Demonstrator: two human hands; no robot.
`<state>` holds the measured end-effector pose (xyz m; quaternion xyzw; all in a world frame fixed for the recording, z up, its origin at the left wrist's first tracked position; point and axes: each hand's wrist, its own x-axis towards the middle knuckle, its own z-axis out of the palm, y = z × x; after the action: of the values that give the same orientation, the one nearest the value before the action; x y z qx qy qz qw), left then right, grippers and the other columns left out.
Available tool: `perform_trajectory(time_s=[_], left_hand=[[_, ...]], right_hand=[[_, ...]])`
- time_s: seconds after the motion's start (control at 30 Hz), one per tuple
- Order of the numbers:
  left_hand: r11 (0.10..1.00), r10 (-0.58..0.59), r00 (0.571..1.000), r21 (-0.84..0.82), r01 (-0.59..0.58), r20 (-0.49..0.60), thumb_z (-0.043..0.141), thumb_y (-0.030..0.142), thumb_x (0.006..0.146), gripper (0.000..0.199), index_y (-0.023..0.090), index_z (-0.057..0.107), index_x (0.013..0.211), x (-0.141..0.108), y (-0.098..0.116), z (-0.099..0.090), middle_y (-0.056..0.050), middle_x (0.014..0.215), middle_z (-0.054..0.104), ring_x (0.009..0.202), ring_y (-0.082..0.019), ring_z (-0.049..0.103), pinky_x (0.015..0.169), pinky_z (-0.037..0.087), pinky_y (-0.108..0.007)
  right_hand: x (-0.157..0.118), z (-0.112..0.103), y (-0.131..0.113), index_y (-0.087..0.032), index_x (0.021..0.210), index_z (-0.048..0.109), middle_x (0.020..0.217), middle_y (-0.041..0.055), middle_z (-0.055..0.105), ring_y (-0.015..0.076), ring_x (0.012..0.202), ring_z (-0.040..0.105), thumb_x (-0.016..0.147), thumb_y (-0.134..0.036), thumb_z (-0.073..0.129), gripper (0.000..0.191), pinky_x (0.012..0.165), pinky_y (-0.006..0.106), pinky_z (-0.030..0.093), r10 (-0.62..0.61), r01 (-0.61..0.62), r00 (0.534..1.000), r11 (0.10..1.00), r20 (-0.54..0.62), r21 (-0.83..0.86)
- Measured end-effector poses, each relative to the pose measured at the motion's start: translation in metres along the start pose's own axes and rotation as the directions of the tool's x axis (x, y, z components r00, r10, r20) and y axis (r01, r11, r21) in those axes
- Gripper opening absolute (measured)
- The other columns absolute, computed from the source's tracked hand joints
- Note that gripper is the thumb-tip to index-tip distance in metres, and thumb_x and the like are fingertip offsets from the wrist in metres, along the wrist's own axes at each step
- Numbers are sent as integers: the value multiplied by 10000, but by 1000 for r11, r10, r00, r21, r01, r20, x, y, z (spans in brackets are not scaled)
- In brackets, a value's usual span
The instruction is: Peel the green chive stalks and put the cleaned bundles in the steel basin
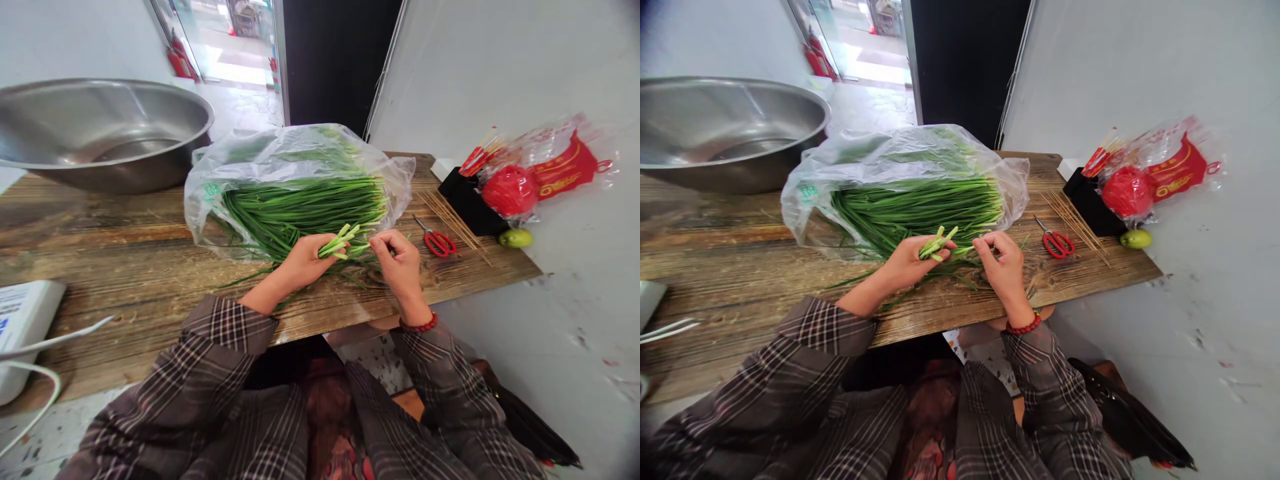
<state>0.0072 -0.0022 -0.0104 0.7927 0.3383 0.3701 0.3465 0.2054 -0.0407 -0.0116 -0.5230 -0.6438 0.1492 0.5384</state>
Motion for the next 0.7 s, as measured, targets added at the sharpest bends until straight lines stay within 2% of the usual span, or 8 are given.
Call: perform_trajectory(time_s=[0.13, 0.3, 0.4, 0.5, 0.63, 0.7], left_hand=[[998, -18, 1000, 59, 17, 16, 551, 347, 844, 247, 142, 679, 799, 0, -3, 2, -5, 720, 673, 676, -133, 591, 647, 438, -227], [997, -53, 999, 55, 52, 5, 566, 324, 820, 197, 145, 637, 779, 0, -1, 0, 4, 713, 644, 676, -128, 572, 641, 431, -218], [998, -30, 1000, 62, 29, 7, 566, 283, 814, 155, 150, 644, 801, 0, 1, 0, 1, 759, 666, 719, -133, 584, 682, 438, -223], [996, -2, 1000, 90, 1, 14, 556, 259, 823, 149, 152, 659, 816, 0, 2, 2, -8, 791, 680, 754, -137, 595, 710, 431, -229], [985, 2, 1000, 174, -4, 9, 548, 260, 819, 193, 157, 603, 665, -1, 1, 3, 12, 644, 589, 645, -121, 532, 623, 376, -230], [979, 14, 1000, 202, -10, -19, 540, 269, 820, 220, 161, 574, 632, -1, 0, 2, 18, 617, 553, 621, -116, 502, 603, 355, -232]], right_hand=[[-2, 6, -1, -196, 729, 633, 708, -8, 597, 133, 703, 547, 896, -414, 555, 286, 684, 279, 419, 89, -89, 996, 991, 6, 95], [-6, 12, -2, -213, 907, 652, 818, 5, 661, 134, 722, 586, 855, -389, 619, 186, 686, 274, 461, 106, -120, 990, 980, 94, 158], [-8, 13, -1, -221, 993, 620, 849, 7, 674, 134, 723, 613, 842, -338, 639, 192, 689, 274, 490, 53, -68, 992, 990, 118, 120], [-8, 11, 0, -239, 1094, 588, 899, 12, 692, 152, 780, 653, 852, -320, 627, 258, 741, 300, 524, -41, 36, 991, 999, 131, 40], [-8, 4, 8, -263, 1145, 593, 998, 29, 703, 171, 870, 665, 876, -310, 587, 273, 807, 323, 526, -115, 127, 982, 989, 149, -74], [-9, -3, 19, -250, 1124, 622, 962, 34, 710, 173, 849, 659, 893, -309, 557, 248, 812, 330, 520, -90, 100, 992, 987, 85, -122]])
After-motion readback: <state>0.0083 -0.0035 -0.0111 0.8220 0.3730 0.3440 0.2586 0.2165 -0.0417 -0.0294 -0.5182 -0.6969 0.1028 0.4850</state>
